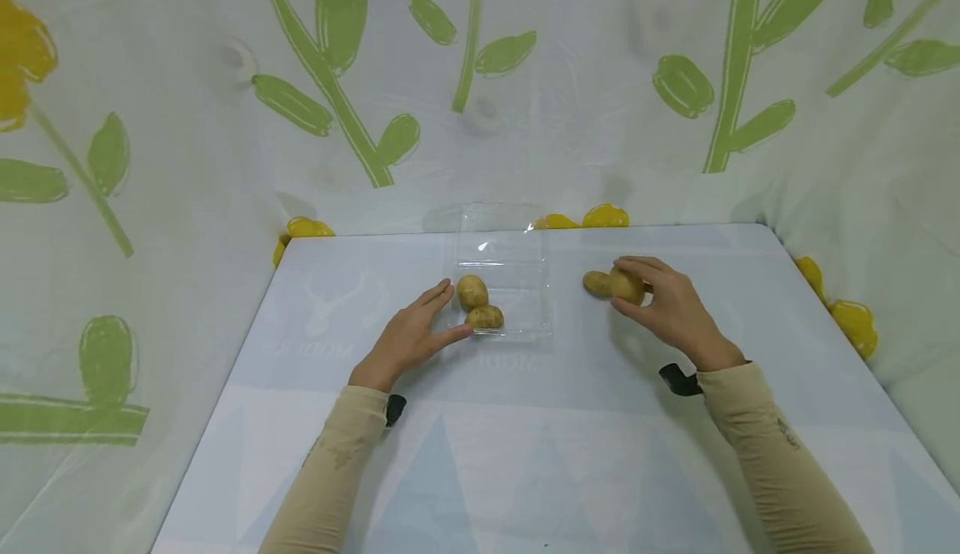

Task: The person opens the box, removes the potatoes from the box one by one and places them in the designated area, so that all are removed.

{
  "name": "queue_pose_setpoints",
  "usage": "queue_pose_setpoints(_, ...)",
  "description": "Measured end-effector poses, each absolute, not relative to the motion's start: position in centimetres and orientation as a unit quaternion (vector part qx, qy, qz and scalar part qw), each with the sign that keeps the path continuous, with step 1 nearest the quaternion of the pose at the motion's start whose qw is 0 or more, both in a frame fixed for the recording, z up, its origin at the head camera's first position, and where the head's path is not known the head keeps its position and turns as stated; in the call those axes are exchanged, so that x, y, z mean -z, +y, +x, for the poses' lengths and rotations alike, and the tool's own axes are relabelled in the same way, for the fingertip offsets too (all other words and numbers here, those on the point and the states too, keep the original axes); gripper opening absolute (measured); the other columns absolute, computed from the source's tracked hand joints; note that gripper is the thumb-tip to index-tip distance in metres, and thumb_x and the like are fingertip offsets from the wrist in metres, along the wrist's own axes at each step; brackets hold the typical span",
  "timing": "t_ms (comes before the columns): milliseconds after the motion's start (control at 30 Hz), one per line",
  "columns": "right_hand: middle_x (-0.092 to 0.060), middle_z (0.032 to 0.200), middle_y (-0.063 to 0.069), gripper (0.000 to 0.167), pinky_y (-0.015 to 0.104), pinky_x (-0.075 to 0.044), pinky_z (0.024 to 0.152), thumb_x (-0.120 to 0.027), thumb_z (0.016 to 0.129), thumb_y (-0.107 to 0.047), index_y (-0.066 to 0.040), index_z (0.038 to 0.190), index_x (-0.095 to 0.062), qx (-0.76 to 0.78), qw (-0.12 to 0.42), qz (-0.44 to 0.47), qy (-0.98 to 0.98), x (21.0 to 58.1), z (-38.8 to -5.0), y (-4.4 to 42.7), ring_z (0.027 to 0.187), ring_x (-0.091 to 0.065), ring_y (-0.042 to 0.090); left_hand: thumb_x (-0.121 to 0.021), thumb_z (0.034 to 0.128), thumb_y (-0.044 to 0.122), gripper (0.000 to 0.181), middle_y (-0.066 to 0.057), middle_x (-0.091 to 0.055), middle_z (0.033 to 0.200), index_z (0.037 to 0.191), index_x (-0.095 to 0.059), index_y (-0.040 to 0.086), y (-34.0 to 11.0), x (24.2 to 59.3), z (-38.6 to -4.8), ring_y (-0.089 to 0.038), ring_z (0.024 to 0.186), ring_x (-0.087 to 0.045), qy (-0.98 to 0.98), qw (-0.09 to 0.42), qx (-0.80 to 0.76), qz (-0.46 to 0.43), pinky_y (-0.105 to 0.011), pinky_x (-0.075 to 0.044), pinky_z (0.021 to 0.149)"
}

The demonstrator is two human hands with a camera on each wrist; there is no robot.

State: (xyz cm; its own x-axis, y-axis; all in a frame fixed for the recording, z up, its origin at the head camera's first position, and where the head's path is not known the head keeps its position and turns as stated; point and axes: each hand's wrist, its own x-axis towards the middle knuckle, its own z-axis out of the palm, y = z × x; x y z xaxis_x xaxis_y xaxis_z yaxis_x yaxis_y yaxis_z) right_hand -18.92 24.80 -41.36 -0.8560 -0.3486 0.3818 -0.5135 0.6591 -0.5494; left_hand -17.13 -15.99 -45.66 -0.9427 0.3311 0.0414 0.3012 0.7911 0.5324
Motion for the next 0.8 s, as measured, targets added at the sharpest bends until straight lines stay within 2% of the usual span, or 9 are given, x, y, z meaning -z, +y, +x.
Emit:
queue_pose_setpoints(233, -0.060, 0.136, 0.017, 0.055, 0.050, -0.056, 0.087, -0.085, 0.081, -0.002, 0.002, 0.132, -0.063, -0.328, 0.136, 0.209, -0.911, 41.7, -18.7, 26.6, 0.121, -0.059, 0.037, -0.064, 0.0901, 0.065, 0.093, -0.001, -0.028, 0.166, 0.157, -0.036, 0.008, -16.0, 45.6, -17.1, -0.026, 0.149, -0.032, 0.946, 0.024, -0.276, 0.170, -0.051, -0.033, 0.117)
queue_pose_setpoints(500, -0.061, 0.135, 0.016, 0.054, 0.047, -0.056, 0.087, -0.085, 0.082, -0.004, 0.000, 0.132, -0.064, -0.316, 0.159, 0.178, -0.918, 42.2, -18.6, 28.3, 0.119, -0.060, 0.033, -0.065, 0.0904, 0.064, 0.092, -0.001, -0.028, 0.165, 0.157, -0.037, 0.008, -16.0, 45.6, -17.2, -0.026, 0.149, -0.032, 0.946, 0.024, -0.274, 0.171, -0.050, -0.033, 0.117)
queue_pose_setpoints(800, -0.061, 0.133, 0.021, 0.055, 0.050, -0.056, 0.084, -0.085, 0.081, -0.001, 0.002, 0.131, -0.064, -0.317, 0.177, 0.171, -0.916, 42.5, -18.8, 29.3, 0.117, -0.060, 0.039, -0.066, 0.0906, 0.063, 0.090, 0.000, -0.028, 0.166, 0.158, -0.035, 0.011, -16.0, 45.7, -17.1, -0.026, 0.149, -0.032, 0.946, 0.028, -0.277, 0.166, -0.051, -0.033, 0.117)
